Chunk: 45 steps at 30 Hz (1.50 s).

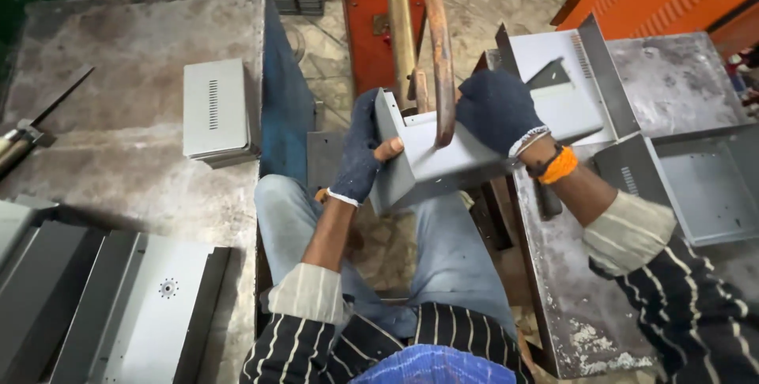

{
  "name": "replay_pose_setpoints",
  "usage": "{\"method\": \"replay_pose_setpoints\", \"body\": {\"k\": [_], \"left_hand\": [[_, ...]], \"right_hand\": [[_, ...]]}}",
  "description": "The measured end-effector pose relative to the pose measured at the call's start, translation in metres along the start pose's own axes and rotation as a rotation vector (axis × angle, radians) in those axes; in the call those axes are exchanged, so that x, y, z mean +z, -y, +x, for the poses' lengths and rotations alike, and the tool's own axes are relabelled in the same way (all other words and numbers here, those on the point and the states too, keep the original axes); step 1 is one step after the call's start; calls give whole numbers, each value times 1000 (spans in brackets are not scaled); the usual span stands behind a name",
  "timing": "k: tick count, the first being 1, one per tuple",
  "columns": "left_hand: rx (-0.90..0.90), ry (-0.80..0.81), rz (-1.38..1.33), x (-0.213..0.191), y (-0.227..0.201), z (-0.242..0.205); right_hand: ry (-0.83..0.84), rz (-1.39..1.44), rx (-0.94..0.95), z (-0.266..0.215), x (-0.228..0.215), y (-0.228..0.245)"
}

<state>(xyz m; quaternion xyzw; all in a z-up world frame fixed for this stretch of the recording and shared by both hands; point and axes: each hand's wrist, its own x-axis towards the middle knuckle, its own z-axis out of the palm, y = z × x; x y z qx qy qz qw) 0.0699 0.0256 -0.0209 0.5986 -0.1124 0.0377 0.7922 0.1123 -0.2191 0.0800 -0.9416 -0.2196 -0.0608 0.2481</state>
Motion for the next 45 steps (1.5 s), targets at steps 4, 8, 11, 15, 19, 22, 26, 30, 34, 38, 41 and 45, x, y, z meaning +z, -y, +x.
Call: {"method": "replay_pose_setpoints", "body": {"k": [4,8,11,15,19,22,26,30,34,38,41,45], "left_hand": [[77,138,28,16,-22,5],[113,165,184,25,-4,0],[20,181,-96,32,-11,-3],[0,198,-141,31,-10,-3],[-22,198,-180,34,-16,-5],[-37,195,-157,30,-11,-4],[-51,175,-186,29,-7,-6],[-32,154,-208,32,2,-15],[56,140,-144,28,8,-1],[32,135,-186,32,0,20],[35,176,-131,16,20,44],[128,202,-81,16,28,36]], "right_hand": [[-138,-232,-12,-1,-22,10],[-164,-431,-10,-13,-35,6],[-209,-471,-36,-20,-38,12],[-195,-454,13,-18,-36,9],[-168,-455,-13,-19,-38,11],[-126,-447,1,-19,-37,11],[-81,-441,-31,-20,-37,10],[-36,-484,61,-25,-32,12],[-86,-458,5,-15,-30,9],[-46,-490,185,-1,-32,13],[-168,-414,34,20,-26,-8],[-89,-368,55,14,-14,-8]]}}
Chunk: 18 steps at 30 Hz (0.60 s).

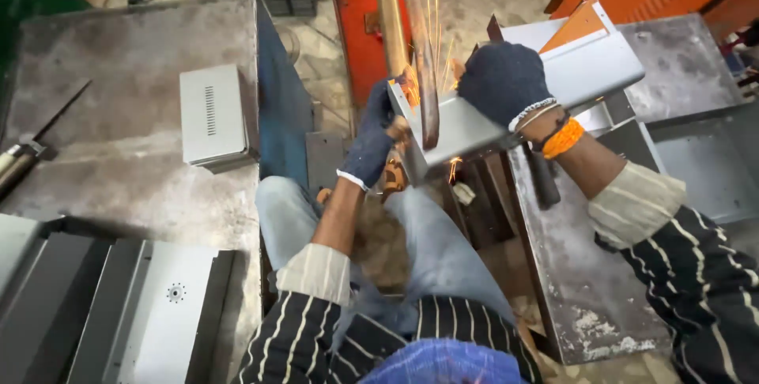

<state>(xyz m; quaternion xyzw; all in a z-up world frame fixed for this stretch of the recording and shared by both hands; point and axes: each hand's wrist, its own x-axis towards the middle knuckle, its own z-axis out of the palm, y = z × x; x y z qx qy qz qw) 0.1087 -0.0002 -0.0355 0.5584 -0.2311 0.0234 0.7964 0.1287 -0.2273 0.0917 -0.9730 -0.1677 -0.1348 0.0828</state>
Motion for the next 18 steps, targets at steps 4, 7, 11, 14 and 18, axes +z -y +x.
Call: {"method": "replay_pose_setpoints", "body": {"k": [4,7,11,14,18], "left_hand": [[-62,-70,-230,-8,46,4],[32,-35,-311,-52,172,-6],[-267,-143,-328,17,-1,-28],[-140,-100,-126,22,-47,-40],[-219,-289,-10,-39,9,-107]], "right_hand": [[16,-36,24,2,-11,2],[67,-31,63,-3,-15,6],[147,-76,82,-13,-22,9],[120,-51,26,-29,-38,25],[98,122,42,-84,-56,51]]}}
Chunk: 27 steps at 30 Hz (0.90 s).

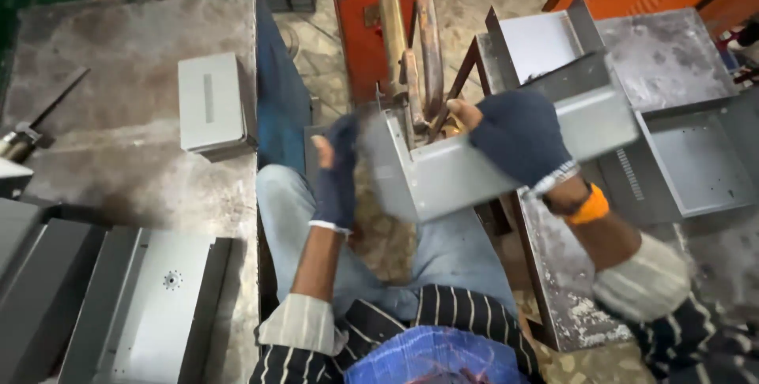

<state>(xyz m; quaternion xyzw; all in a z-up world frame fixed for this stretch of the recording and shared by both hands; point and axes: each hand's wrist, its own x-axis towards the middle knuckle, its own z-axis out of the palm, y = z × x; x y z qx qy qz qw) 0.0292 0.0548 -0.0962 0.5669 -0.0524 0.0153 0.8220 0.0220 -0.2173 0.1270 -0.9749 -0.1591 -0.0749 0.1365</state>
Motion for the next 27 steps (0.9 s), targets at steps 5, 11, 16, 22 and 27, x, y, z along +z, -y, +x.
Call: {"method": "replay_pose_setpoints", "body": {"k": [5,11,16,22,27], "left_hand": [[-332,-65,-592,-25,-6,-32],[-167,-57,1310,88,-184,-17],[244,287,1430,100,-185,46],[484,342,1530,98,-193,100],[347,358,1566,91,-188,108]], "right_hand": [[-147,586,415,-56,36,-26],[-499,1152,383,-80,114,-98],[-182,1268,14,-44,67,-7],[-112,1336,-132,-2,97,-5],[-184,1086,-42,7,98,-2]]}}
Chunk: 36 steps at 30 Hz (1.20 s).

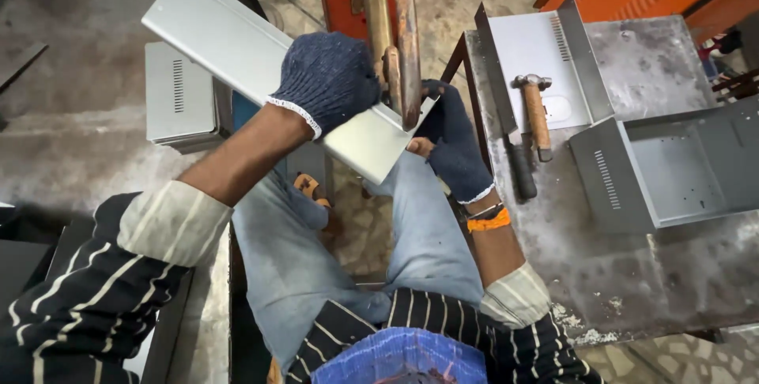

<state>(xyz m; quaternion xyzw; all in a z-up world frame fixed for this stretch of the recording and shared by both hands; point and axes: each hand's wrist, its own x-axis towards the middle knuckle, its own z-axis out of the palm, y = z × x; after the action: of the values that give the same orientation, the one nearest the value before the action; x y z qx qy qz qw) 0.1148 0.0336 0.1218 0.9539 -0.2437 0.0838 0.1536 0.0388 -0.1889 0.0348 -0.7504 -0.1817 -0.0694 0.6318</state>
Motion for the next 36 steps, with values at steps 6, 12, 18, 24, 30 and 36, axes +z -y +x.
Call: {"method": "replay_pose_setpoints", "body": {"k": [6,12,18,24,30,36], "left_hand": [[-25,-36,-36,3,2,-4],[-21,-33,-39,6,5,-1],[-72,-16,-18,3,0,-3],[-101,-12,-94,7,2,-3],[-113,-6,-99,8,1,13],[-84,-63,-52,23,14,43]], "right_hand": [[11,-12,-44,4,-1,5],[-2,73,76,5,1,9],[-15,25,169,8,3,19],[-29,120,201,5,3,3],[-13,450,177,22,-7,-10],[21,506,241,45,-16,-7]]}}
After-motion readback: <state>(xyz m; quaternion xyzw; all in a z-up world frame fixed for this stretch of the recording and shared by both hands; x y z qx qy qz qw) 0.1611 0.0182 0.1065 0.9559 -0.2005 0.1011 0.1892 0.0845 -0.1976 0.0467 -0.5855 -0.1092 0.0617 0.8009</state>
